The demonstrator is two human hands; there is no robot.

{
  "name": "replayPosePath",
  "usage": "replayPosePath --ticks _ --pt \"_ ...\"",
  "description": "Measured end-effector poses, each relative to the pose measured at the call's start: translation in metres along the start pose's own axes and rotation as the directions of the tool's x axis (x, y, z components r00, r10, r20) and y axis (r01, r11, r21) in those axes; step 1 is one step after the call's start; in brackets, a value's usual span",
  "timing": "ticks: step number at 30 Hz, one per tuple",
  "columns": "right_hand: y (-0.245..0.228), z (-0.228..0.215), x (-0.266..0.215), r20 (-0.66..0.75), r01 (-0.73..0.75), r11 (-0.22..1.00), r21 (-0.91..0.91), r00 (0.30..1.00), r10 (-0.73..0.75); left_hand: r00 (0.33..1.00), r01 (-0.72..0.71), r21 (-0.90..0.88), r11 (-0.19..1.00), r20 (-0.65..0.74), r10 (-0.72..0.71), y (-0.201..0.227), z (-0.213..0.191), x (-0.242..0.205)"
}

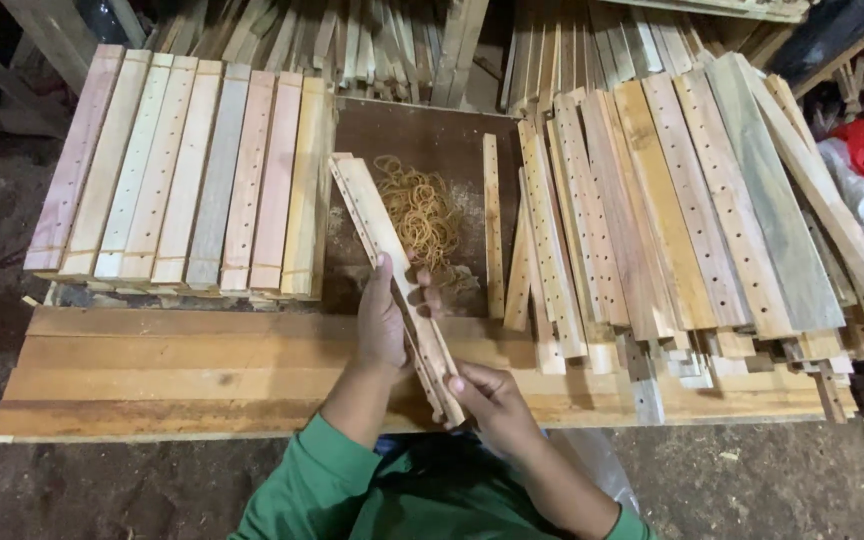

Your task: Inspecting wooden slats and applying rubber bands at a workbench

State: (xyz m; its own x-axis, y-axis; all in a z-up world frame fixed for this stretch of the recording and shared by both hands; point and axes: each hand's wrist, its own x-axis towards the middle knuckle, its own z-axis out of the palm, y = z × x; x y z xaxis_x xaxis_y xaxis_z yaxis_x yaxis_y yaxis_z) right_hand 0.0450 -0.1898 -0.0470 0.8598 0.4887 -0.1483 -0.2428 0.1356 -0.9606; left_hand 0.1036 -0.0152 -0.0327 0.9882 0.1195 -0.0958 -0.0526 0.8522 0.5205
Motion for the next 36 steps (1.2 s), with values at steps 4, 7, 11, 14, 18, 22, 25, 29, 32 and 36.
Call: replayPosePath --ticks 4,7,11,14,18,22,25,29,32,36 --pt "-0.010 -0.018 -0.006 0.439 0.090 0.982 0.163 0.885 -0.155 1.000 -0.025 0.072 0.997 0.002 0.024 -0.003 -0.009 0.007" --pt "-0.005 -0.022 -0.010 0.267 0.005 0.999 -0.045 0.964 0.007 0.997 -0.016 -0.056 0.998 0.073 0.020 -0.013 -0.022 0.012" --pt "0.003 -0.020 -0.005 0.282 0.062 0.998 0.025 0.957 -0.066 0.998 0.050 -0.045 0.998 0.049 -0.047 -0.019 -0.020 0.011" --pt "-0.005 -0.015 -0.005 0.280 0.043 0.999 0.013 0.959 -0.045 0.996 0.080 -0.038 0.996 0.048 -0.078 -0.017 -0.015 0.006" --pt "-0.022 -0.004 0.001 0.392 0.219 0.975 0.024 0.896 -0.211 0.996 -0.090 0.207 0.974 0.025 0.086 -0.006 0.002 -0.005" --pt "-0.004 -0.003 0.002 0.184 0.159 0.967 -0.201 0.975 -0.122 0.997 -0.073 0.101 0.992 0.025 0.071 -0.022 -0.013 0.003" --pt "0.002 -0.010 0.005 0.200 0.090 0.979 -0.181 0.978 -0.053 0.996 -0.084 0.133 0.988 -0.007 0.086 -0.017 -0.008 0.001" --pt "-0.014 -0.003 0.002 0.234 0.114 0.975 -0.189 0.970 -0.068 0.993 -0.114 0.209 0.971 0.008 0.115 -0.015 -0.006 -0.004" --pt "-0.015 -0.004 0.003 0.226 0.094 0.974 -0.208 0.973 -0.045 0.994 -0.105 0.186 0.977 -0.019 0.111 -0.014 -0.005 -0.002" --pt "-0.018 0.000 0.002 0.269 0.104 0.984 -0.142 0.961 -0.063 0.991 -0.125 0.159 0.979 -0.036 0.132 -0.017 -0.005 -0.002"
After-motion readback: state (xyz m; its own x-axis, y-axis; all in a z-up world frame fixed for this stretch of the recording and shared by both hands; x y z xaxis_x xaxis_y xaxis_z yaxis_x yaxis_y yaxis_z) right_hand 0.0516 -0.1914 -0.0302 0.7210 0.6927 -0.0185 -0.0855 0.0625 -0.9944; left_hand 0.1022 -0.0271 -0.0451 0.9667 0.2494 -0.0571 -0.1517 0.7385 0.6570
